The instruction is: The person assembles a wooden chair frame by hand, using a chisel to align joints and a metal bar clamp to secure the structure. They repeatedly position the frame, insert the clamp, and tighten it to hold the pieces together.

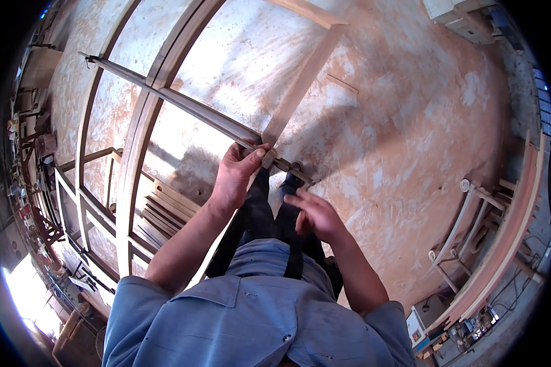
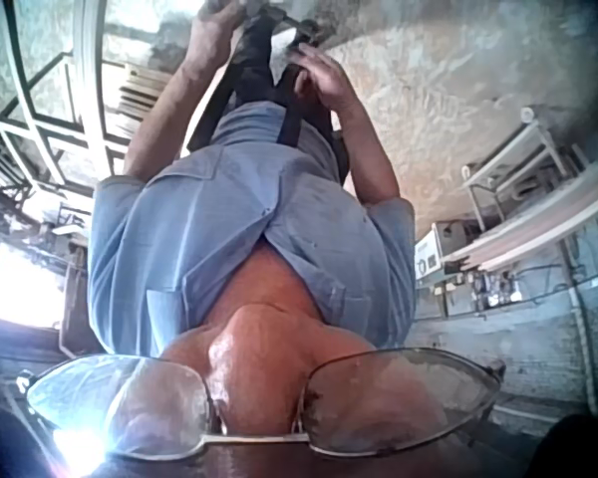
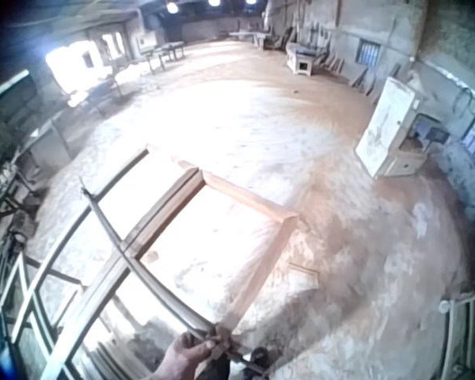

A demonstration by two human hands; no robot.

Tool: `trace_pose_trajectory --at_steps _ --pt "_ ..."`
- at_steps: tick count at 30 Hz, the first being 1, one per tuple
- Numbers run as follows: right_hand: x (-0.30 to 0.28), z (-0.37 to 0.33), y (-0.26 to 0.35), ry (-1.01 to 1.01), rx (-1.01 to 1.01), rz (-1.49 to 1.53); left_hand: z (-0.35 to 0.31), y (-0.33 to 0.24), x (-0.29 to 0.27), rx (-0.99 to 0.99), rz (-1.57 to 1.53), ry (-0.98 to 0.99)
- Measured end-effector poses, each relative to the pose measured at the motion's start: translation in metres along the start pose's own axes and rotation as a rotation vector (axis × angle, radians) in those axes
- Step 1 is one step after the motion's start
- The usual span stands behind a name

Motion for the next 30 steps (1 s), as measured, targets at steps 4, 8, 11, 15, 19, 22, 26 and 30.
trace_pose_trajectory --at_steps 4,8,11,15,19,22,26,30 --pt "-0.021 0.012 0.025 -0.011 -0.357 0.391 0.002 -0.001 0.002 0.014 -0.033 0.024" --pt "-0.004 -0.014 0.034 0.127 -0.363 0.006 0.006 0.005 -0.008 -0.005 0.018 0.001" --pt "0.013 -0.023 0.015 0.087 -0.262 -0.350 0.003 0.004 -0.003 -0.024 0.033 -0.022" --pt "-0.004 -0.004 0.001 -0.011 0.092 -0.347 0.003 0.003 0.000 -0.033 0.005 -0.019" --pt "-0.031 0.017 -0.007 -0.049 -0.089 0.335 0.003 0.002 -0.002 -0.036 0.010 -0.014" --pt "-0.043 0.010 0.016 0.030 -0.352 0.393 0.002 0.005 -0.001 -0.018 -0.014 -0.006" --pt "-0.022 -0.020 0.038 0.140 -0.455 0.144 0.004 0.003 0.002 -0.001 -0.035 0.006" --pt "-0.013 -0.024 0.031 0.155 -0.459 -0.377 0.005 0.002 0.002 -0.028 -0.057 0.013"
Point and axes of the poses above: each hand's wrist, its own z-axis towards the middle knuckle, its own x-axis out of the palm, y = z × x, the point moved 4 cm from there along z, towards the middle knuckle, and after that the axes turned 1 degree about -z, right-handed, at the moved point
